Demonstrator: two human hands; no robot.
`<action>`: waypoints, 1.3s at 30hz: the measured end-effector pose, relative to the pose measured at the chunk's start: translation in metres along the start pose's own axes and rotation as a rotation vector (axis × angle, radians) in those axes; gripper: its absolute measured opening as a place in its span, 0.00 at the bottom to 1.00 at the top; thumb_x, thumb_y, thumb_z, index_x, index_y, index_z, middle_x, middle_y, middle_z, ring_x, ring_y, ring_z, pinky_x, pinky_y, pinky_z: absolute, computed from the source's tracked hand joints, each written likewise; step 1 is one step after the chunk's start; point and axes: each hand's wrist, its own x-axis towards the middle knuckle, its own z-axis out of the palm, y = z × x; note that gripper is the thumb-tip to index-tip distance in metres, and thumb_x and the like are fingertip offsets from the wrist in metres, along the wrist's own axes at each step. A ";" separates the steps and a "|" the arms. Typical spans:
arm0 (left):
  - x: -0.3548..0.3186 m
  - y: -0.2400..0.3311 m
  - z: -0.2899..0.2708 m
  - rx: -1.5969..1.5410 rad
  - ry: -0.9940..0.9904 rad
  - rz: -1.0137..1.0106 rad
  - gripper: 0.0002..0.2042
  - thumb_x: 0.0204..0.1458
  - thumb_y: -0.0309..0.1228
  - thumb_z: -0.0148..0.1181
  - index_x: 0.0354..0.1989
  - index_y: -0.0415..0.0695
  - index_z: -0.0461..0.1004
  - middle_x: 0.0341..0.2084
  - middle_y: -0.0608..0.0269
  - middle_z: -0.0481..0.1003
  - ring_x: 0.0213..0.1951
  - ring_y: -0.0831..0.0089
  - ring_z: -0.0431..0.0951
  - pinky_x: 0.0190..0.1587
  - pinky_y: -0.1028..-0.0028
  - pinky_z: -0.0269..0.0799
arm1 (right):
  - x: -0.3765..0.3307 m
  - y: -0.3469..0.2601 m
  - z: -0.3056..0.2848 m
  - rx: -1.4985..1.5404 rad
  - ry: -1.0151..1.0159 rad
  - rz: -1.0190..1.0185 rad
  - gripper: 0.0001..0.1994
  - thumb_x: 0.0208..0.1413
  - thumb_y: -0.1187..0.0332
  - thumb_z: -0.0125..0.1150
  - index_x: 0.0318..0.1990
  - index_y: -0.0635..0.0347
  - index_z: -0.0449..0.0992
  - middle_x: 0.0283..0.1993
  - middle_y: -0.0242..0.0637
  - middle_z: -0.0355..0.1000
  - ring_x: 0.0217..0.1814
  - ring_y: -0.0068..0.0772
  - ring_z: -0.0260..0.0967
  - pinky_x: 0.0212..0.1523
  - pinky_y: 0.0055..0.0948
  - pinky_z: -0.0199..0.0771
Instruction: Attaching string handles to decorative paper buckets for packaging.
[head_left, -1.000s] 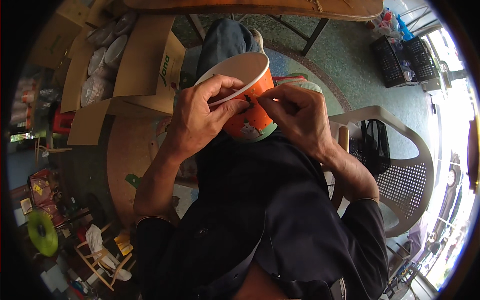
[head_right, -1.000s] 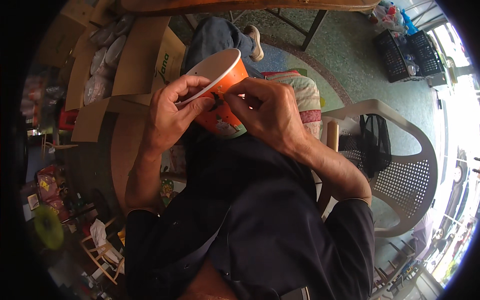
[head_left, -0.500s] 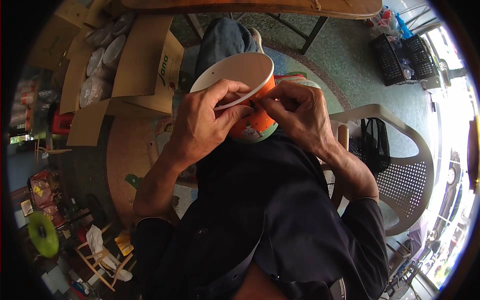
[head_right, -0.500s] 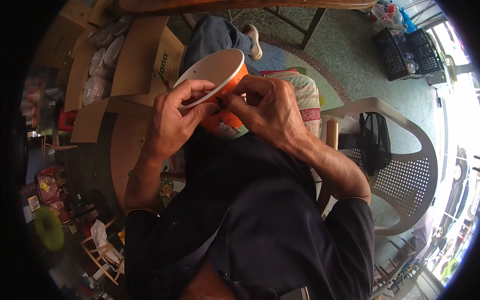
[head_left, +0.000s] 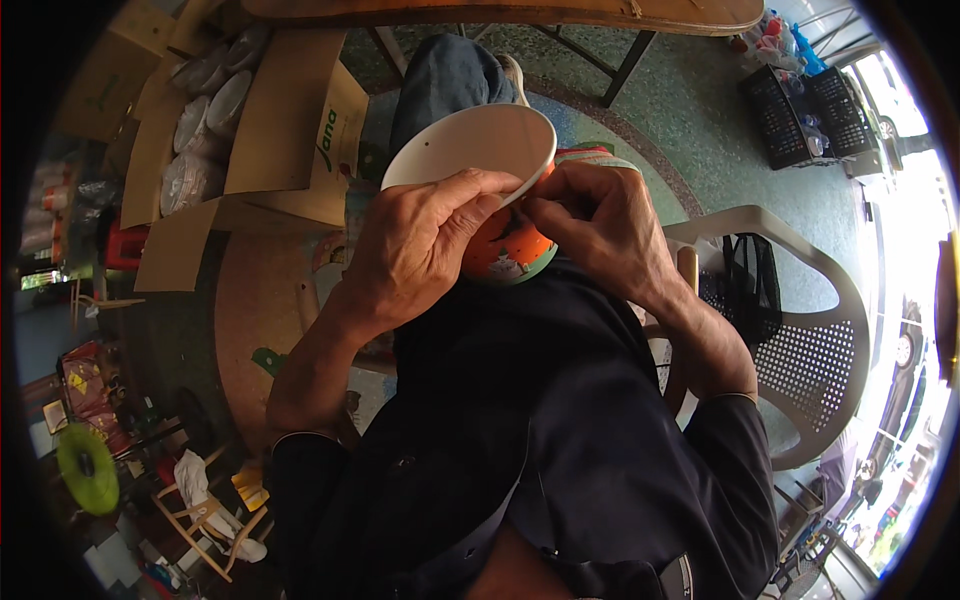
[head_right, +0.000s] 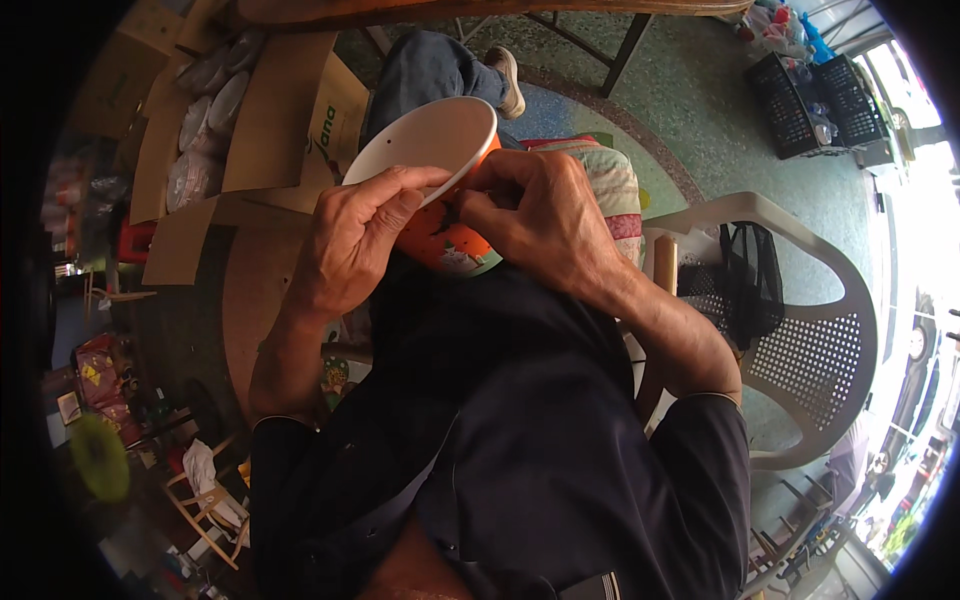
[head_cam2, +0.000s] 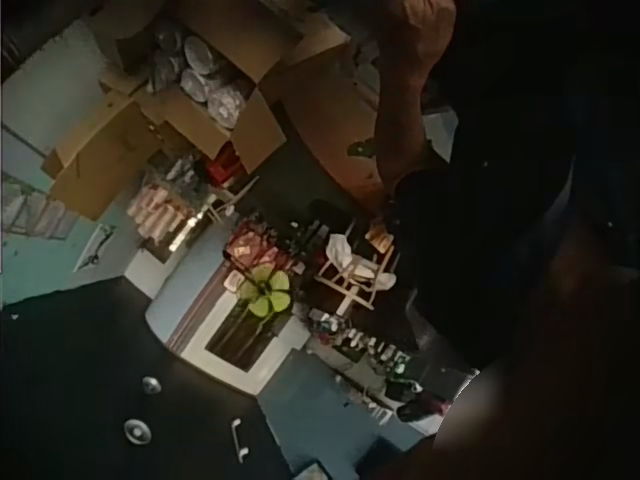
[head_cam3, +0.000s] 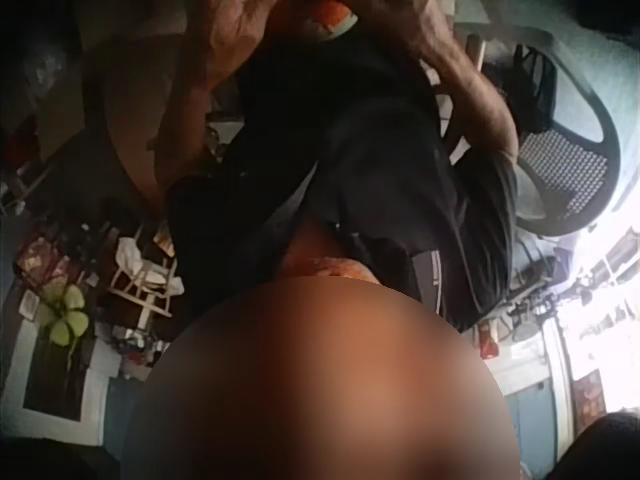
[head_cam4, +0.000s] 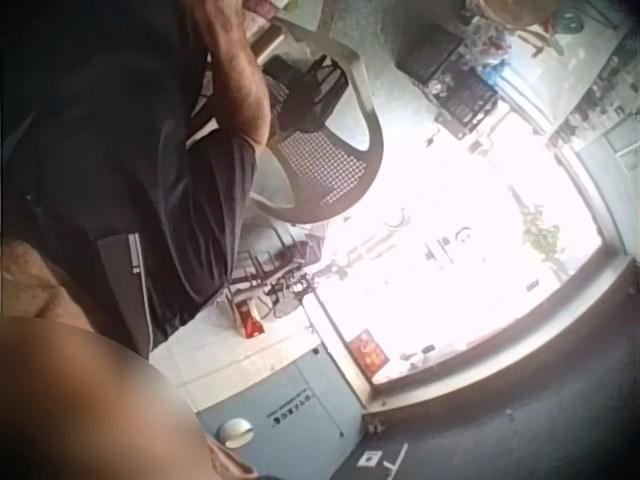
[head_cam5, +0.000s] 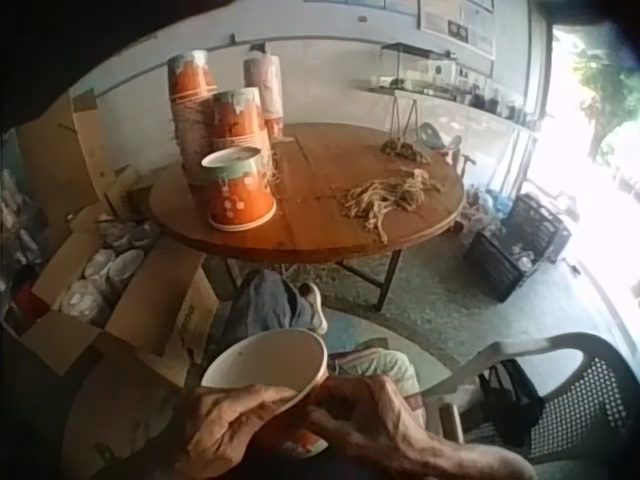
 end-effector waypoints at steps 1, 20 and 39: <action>0.001 -0.001 -0.001 -0.001 -0.002 0.000 0.16 0.73 0.34 0.50 0.55 0.35 0.79 0.43 0.51 0.85 0.48 0.65 0.85 0.55 0.67 0.78 | 0.000 -0.001 0.000 0.011 -0.007 -0.005 0.11 0.60 0.66 0.68 0.41 0.68 0.84 0.29 0.28 0.78 0.31 0.12 0.68 0.33 0.22 0.69; 0.047 -0.018 -0.009 0.027 -0.307 0.070 0.06 0.58 0.20 0.63 0.43 0.35 0.82 0.32 0.55 0.85 0.36 0.75 0.85 0.41 0.73 0.79 | -0.001 0.000 -0.008 -0.049 -0.097 -0.001 0.11 0.63 0.66 0.67 0.42 0.68 0.84 0.27 0.32 0.79 0.28 0.16 0.75 0.29 0.22 0.75; 0.038 -0.012 -0.021 -0.095 -0.319 -0.031 0.08 0.66 0.19 0.52 0.46 0.31 0.78 0.34 0.61 0.82 0.39 0.80 0.80 0.43 0.78 0.77 | 0.000 -0.001 -0.006 0.153 -0.152 -0.012 0.14 0.65 0.68 0.61 0.47 0.73 0.82 0.38 0.42 0.84 0.40 0.26 0.82 0.44 0.27 0.81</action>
